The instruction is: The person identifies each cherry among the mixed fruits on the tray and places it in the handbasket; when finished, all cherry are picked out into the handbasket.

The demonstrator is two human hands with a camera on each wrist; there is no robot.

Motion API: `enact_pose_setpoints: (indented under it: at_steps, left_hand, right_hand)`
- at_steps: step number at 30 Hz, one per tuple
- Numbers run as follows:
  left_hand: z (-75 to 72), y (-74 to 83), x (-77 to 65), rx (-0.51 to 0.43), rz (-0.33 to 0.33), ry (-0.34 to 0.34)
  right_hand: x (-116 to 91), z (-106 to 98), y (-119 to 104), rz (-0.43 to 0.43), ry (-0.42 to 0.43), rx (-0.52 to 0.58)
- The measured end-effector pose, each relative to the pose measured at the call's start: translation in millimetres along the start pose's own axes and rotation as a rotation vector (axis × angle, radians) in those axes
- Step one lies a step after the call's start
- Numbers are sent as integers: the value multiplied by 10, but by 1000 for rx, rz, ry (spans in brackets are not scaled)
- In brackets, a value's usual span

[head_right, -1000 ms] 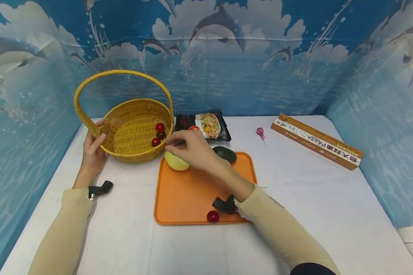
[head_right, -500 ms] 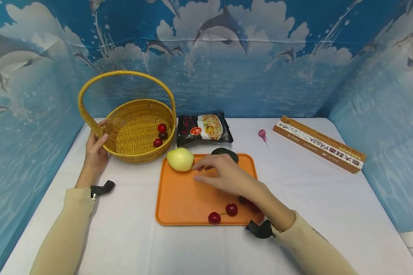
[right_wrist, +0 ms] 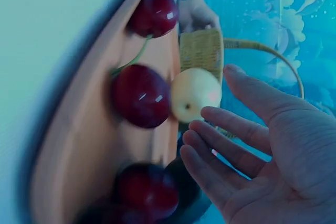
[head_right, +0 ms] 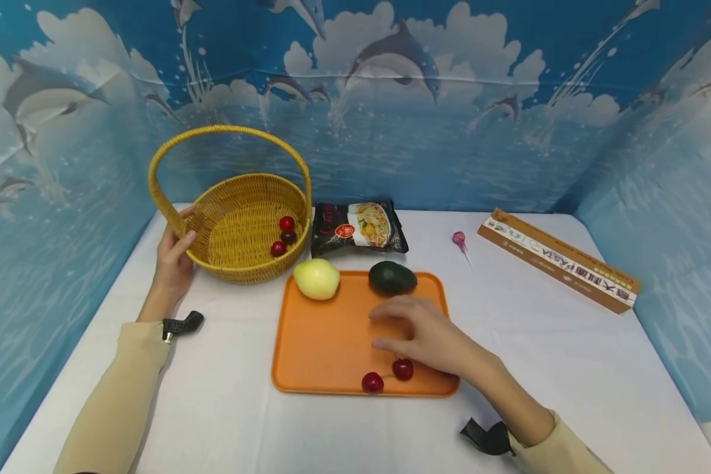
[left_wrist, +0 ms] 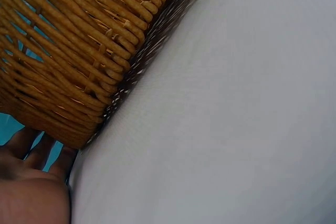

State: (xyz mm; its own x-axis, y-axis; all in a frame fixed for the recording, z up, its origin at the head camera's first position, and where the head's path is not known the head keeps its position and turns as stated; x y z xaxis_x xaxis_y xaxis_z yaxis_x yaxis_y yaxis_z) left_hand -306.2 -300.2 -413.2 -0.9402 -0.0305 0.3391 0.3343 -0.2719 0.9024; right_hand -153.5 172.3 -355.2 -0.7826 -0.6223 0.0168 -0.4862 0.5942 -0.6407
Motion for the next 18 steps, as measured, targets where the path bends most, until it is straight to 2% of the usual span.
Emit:
enact_pose_setpoints:
  at_steps: [8,13,18]
  left_hand:
    - [-9,10,28,23,-19,-12]
    - [-3,10,49,28,-15,-20]
    - [-8,16,12,35,-12,-4]
  right_hand:
    - [-221,113,198,-27,52,31]
    - [-272,216,255,-4,33,49]
    - [-255,226,255,28,-11,34]
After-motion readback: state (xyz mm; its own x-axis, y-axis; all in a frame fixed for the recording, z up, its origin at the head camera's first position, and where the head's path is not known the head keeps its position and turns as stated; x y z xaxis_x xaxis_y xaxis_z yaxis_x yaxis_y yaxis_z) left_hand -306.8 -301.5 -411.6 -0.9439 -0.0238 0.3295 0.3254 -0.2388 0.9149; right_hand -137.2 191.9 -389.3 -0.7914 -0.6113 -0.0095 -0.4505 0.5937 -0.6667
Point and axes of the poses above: each hand's wrist, its own x-axis towards the middle knuckle, its own z-axis out of the palm, y = z × x, the point moved 5 cm from there along x, towards the middle knuckle, and after that the axes turned 4 degrees about -y, right-handed, at the moved point
